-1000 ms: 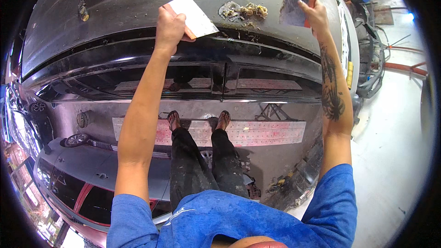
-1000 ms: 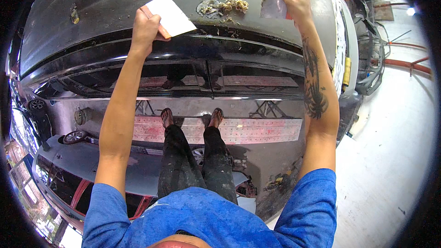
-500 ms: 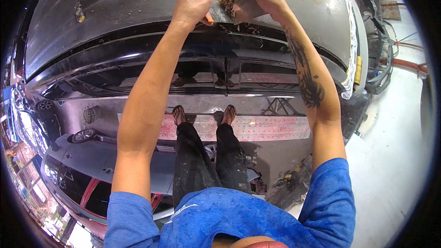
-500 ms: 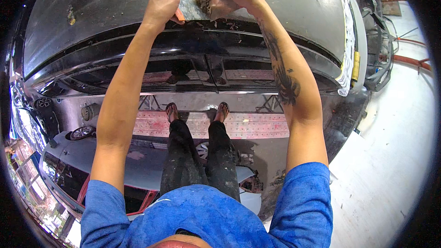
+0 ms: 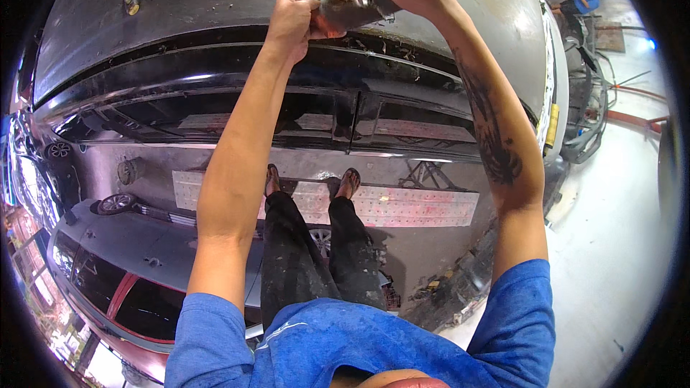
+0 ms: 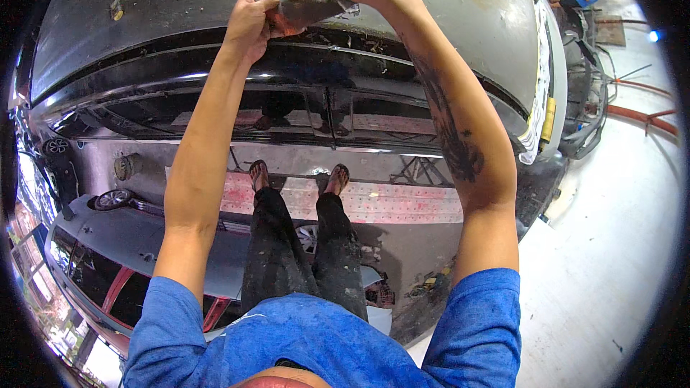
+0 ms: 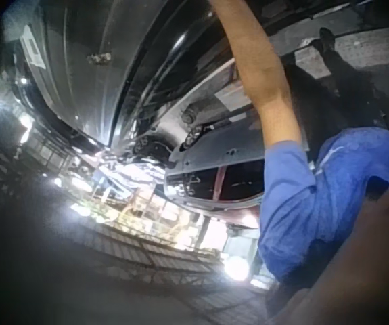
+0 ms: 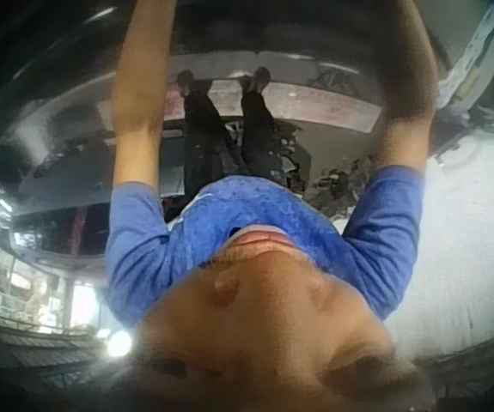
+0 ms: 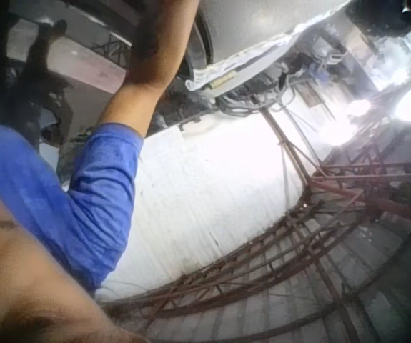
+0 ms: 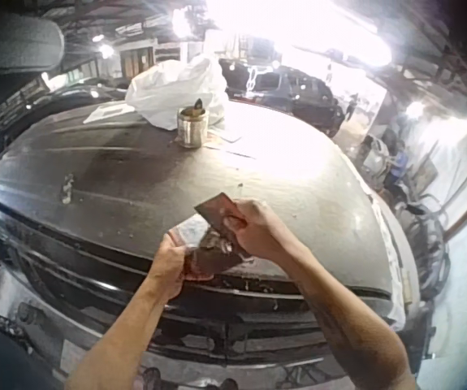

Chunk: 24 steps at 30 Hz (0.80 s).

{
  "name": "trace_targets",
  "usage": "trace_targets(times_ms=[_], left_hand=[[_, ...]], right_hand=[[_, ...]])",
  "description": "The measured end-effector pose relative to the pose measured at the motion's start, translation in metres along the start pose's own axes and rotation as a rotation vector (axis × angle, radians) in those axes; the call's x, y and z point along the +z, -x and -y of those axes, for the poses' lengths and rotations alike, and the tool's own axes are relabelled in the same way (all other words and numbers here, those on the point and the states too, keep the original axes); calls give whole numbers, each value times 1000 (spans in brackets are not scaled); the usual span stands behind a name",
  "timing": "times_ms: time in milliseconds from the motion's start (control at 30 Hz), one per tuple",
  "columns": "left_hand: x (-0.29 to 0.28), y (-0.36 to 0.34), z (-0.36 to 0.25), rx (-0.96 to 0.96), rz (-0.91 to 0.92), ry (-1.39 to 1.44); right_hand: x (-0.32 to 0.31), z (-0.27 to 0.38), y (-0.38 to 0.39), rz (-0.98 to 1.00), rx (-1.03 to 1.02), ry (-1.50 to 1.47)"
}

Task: The person scrapes dried filler from a car hood using a putty knife, then applies a fresh layer of filler with a brush. They smooth the filler with a sanding block and continue applying filler to the hood surface.

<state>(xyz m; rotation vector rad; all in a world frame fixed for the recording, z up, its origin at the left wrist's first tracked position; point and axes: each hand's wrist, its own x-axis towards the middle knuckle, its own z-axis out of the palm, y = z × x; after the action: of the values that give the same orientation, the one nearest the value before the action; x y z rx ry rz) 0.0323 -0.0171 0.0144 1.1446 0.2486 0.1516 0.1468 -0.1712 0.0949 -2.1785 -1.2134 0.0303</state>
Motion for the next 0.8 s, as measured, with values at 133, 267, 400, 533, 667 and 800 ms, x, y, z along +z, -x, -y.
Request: trace_targets(times_ms=[133, 267, 400, 533, 667, 800], left_hand=[[-3, 5, -12, -43, -49, 229], [0, 5, -26, -50, -77, 300], [-2, 7, -31, -67, -57, 236], [-8, 10, -30, -48, -52, 300], [-14, 7, -34, -63, -31, 316], [-19, 3, -44, -29, -13, 331]], right_hand=[[-2, 18, 22, -171, -69, -159], [9, 19, 56, -376, -216, -84], [25, 8, 81, -459, -171, -41], [29, -10, 89, -475, -142, 8], [23, -29, 86, -447, -118, 63], [5, -46, 77, -678, 82, -76]])
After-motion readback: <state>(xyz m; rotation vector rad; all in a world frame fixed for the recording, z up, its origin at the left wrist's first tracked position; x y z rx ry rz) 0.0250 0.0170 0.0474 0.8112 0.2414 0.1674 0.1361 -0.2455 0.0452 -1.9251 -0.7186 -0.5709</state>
